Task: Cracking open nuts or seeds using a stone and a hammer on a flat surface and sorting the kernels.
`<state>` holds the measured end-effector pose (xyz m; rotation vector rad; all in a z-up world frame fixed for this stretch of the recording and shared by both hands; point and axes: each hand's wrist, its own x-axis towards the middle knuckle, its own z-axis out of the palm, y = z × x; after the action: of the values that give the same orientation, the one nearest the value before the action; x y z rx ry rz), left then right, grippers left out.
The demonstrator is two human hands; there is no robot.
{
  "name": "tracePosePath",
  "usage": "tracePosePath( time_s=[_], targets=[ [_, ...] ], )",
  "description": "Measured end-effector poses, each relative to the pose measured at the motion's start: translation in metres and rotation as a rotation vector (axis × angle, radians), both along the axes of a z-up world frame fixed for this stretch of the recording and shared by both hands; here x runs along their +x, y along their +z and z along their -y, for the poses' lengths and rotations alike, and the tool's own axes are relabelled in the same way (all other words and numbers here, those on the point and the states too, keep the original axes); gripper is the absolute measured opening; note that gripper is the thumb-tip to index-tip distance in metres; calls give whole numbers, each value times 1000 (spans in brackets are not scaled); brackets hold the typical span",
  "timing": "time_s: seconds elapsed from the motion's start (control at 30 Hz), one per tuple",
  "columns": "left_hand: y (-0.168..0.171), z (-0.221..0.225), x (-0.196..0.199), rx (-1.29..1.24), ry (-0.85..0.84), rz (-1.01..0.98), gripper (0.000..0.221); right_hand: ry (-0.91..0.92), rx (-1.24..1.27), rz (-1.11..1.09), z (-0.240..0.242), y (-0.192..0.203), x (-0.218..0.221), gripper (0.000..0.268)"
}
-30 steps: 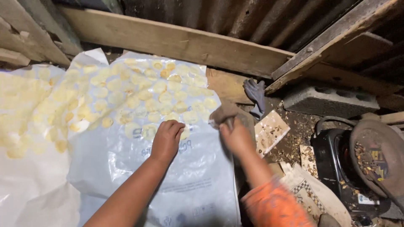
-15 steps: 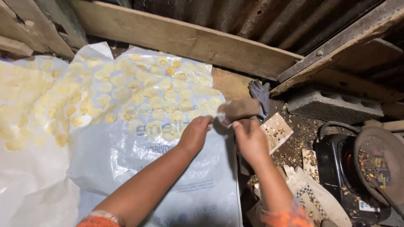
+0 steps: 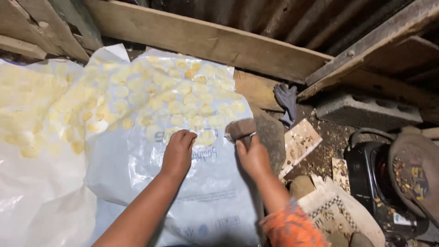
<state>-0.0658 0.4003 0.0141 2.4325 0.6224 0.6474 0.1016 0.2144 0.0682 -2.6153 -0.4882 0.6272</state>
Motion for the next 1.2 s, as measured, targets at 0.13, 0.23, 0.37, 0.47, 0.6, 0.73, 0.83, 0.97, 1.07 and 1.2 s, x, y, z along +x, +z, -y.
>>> tracePosePath(
  time_s=[0.13,0.23,0.37,0.47,0.6,0.73,0.83,0.97,1.07,1.2],
  targets=[
    [-2,7,22,-60,-155,2,21,-109,103,38,6,49,-2,62],
    [-4,30,71,-285,-272,59,32,-171,213,219,0,127,-28,52],
    [-1,44,100,-243,-263,-102,41,-190,626,390,14,119,-29,29],
    [13,34,94,-248,-276,-116,45,-226,912,489,3,49,-23,32],
    [29,7,46,-227,-104,-31,37,-22,11,120,-7,-5,-15,60],
    [23,-34,-7,187,217,-116,54,82,-53,21,-14,16,11,58],
    [10,-46,-45,231,293,-263,64,1,32,4,-13,36,22,65],
    [13,-42,-65,147,293,-366,73,-35,112,93,-15,36,-16,65],
    [9,-50,-62,172,245,-445,82,9,-42,29,-17,22,-12,69],
    [0,-60,-74,190,227,-536,89,-26,136,26,-1,61,-56,60]
  ],
)
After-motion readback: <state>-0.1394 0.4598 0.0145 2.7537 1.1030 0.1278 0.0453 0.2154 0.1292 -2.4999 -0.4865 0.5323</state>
